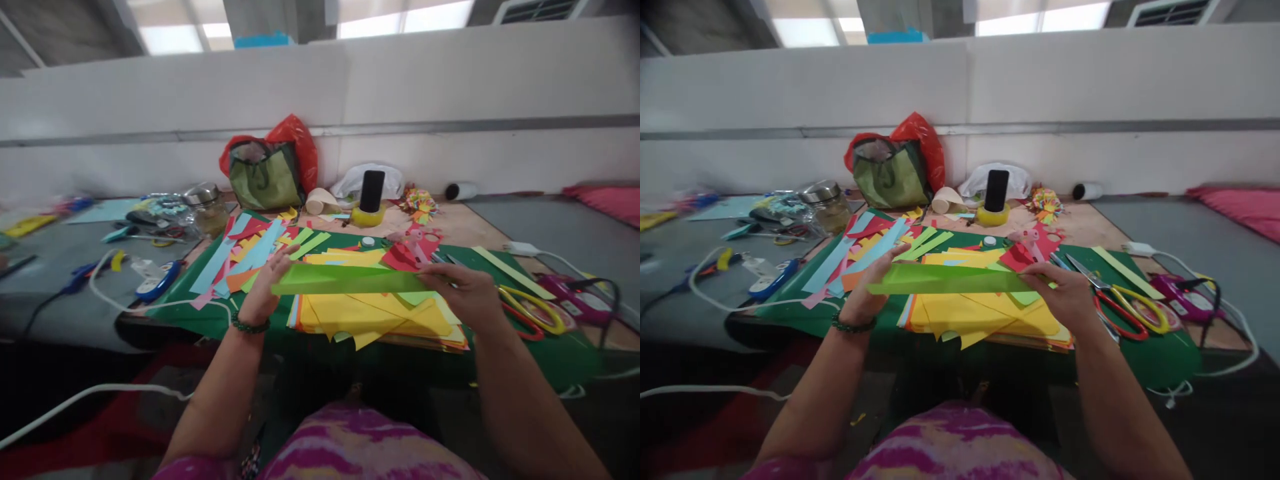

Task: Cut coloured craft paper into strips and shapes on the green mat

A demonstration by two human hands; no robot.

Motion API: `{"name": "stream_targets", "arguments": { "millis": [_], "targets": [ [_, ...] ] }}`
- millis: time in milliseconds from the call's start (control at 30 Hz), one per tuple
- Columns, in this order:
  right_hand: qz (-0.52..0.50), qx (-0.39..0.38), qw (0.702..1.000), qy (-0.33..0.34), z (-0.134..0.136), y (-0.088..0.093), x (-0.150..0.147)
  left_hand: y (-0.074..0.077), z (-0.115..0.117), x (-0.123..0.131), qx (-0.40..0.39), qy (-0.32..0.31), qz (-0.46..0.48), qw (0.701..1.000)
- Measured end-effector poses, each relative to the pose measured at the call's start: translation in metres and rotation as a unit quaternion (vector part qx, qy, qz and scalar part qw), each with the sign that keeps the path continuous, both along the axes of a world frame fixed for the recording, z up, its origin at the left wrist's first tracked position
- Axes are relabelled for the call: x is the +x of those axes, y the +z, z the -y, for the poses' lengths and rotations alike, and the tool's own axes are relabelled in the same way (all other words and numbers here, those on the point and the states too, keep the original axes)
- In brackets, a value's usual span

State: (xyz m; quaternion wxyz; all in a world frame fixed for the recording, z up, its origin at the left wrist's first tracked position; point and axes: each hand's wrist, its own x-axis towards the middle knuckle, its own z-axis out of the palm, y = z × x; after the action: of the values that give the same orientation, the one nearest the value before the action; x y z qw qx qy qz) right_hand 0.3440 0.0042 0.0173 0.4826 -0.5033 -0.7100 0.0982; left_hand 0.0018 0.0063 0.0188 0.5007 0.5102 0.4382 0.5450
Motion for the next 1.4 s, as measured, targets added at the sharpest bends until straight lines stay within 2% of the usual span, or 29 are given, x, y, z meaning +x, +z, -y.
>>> {"name": "stream_targets", "arguments": {
  "millis": [67, 167, 300, 400, 500, 667, 833, 1067, 1233, 1400],
  "targets": [
    [-0.005, -0.033, 0.999, 0.02, -0.004, -0.001, 0.0, 0.001, -0.001, 0.002, -0.046, 0.011, -0.019, 0.999],
    [0.013, -0.068, 0.997, 0.036, -0.007, -0.003, 0.001, -0.002, 0.0, 0.002, -0.071, 0.02, -0.043, 0.996],
    [0.048, -0.082, 0.995, 0.02, -0.006, -0.008, 0.002, -0.007, 0.01, -0.001, -0.102, 0.005, -0.005, 0.995],
    [0.069, -0.071, 0.995, 0.005, -0.003, -0.015, 0.003, -0.008, 0.021, 0.001, -0.063, 0.004, -0.045, 0.997],
    [0.065, -0.045, 0.997, -0.007, -0.001, -0.023, 0.005, -0.008, 0.029, 0.008, -0.019, 0.041, -0.105, 0.993],
    [0.041, 0.015, 0.999, -0.031, 0.006, -0.034, 0.006, -0.015, 0.032, 0.018, 0.024, 0.092, -0.052, 0.994],
    [0.036, 0.031, 0.998, -0.052, 0.017, -0.036, 0.01, -0.021, 0.033, 0.021, 0.007, 0.093, -0.008, 0.996],
    [0.049, 0.055, 0.995, -0.069, 0.025, -0.04, 0.016, -0.021, 0.037, 0.026, 0.034, 0.099, 0.027, 0.994],
    [0.044, 0.051, 0.995, -0.075, 0.028, -0.039, 0.016, -0.017, 0.04, 0.028, 0.041, 0.107, 0.03, 0.993],
    [-0.004, -0.017, 0.997, -0.078, 0.024, -0.039, 0.017, -0.012, 0.042, 0.029, 0.038, 0.126, 0.041, 0.991]
  ]
}}
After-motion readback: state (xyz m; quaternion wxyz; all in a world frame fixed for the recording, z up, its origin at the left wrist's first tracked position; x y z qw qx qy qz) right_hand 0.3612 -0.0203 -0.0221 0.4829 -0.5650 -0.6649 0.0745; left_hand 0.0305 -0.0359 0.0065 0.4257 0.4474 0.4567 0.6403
